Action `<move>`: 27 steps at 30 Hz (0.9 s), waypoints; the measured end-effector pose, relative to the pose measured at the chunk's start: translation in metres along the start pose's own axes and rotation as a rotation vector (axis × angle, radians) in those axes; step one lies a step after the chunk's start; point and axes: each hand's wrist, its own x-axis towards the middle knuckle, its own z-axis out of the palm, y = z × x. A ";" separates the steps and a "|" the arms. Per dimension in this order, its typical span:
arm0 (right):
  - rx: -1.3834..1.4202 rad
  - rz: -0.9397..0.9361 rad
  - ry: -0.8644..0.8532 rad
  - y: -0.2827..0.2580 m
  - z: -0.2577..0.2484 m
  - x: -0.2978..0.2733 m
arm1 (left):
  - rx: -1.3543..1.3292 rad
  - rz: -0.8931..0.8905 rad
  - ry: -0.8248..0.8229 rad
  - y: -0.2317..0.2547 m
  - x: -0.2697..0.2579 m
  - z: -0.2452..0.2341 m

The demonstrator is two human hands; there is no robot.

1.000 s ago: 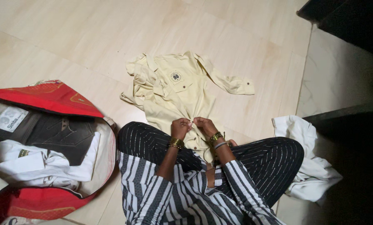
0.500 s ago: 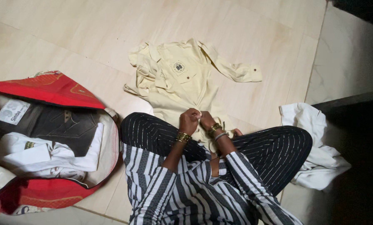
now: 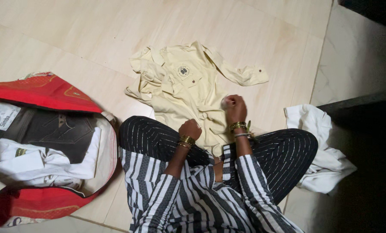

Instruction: The person buttons a shirt while sitting on the floor, then folds the sleeves inward and folds the bottom section of the shirt over itself.

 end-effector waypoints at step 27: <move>0.938 0.434 -0.727 0.082 0.121 -0.022 | -0.769 0.081 0.353 0.001 0.008 -0.025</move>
